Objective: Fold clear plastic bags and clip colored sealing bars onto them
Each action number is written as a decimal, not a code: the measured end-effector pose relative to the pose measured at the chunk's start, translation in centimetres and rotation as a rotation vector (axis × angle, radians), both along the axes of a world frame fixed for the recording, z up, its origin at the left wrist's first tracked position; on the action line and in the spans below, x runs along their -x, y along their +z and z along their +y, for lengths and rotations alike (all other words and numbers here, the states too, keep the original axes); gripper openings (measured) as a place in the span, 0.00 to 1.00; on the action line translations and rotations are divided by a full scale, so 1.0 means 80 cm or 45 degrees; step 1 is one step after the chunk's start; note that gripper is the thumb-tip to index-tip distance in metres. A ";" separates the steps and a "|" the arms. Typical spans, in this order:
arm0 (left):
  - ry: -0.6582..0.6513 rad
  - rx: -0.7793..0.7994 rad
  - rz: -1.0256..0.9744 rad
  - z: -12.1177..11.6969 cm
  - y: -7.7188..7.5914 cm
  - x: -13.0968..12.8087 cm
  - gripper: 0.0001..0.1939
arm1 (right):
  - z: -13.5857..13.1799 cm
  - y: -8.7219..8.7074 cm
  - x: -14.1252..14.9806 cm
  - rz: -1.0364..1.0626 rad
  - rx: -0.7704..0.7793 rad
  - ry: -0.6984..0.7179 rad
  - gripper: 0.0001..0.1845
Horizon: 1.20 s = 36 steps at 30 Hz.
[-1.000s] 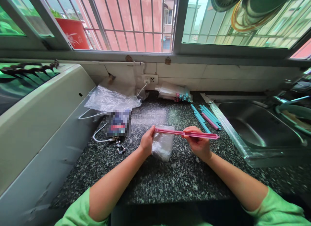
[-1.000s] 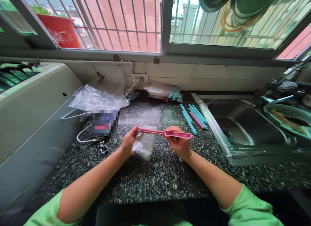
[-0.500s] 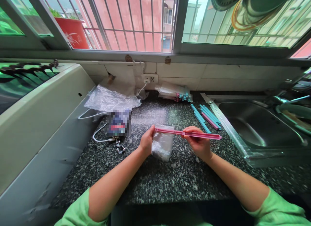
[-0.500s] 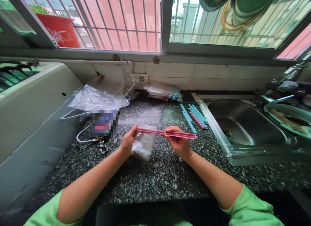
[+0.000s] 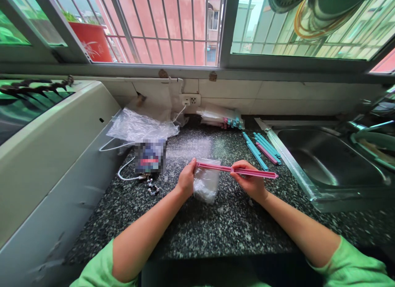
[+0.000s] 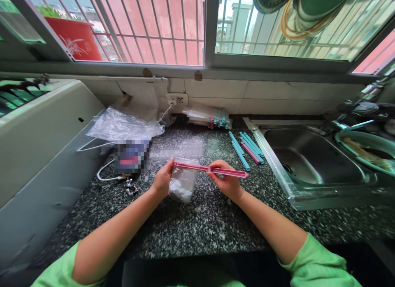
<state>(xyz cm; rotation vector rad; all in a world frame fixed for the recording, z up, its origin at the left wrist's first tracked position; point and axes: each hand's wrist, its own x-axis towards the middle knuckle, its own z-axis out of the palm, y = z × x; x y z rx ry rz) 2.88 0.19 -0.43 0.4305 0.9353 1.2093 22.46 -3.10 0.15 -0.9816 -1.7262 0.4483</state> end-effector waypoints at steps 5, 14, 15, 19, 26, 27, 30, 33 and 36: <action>-0.050 -0.106 0.146 0.001 -0.006 0.001 0.19 | 0.001 -0.008 -0.001 -0.034 0.039 -0.022 0.05; -0.327 -0.202 0.169 -0.008 0.009 0.001 0.20 | -0.001 -0.012 -0.002 0.163 0.208 -0.035 0.08; -0.346 -0.220 0.193 -0.008 0.008 0.002 0.19 | -0.001 -0.011 -0.003 0.167 0.203 -0.048 0.08; -0.358 -0.261 0.262 -0.007 0.001 0.004 0.17 | 0.000 -0.010 -0.007 0.152 0.168 -0.108 0.09; -0.317 -0.395 0.350 -0.008 0.001 0.003 0.13 | 0.008 -0.012 -0.015 0.212 0.165 -0.212 0.11; -0.316 -0.407 0.338 -0.009 0.002 0.003 0.13 | 0.010 -0.013 -0.015 0.213 0.165 -0.224 0.11; -0.317 -0.426 0.311 -0.011 0.006 0.002 0.12 | 0.013 -0.018 -0.014 0.166 0.168 -0.251 0.11; -0.321 -0.423 0.324 -0.014 0.009 0.001 0.11 | 0.012 -0.021 -0.009 0.092 0.177 -0.247 0.10; -0.343 -0.415 0.316 -0.016 0.010 0.000 0.12 | 0.009 -0.022 -0.002 0.074 0.183 -0.213 0.09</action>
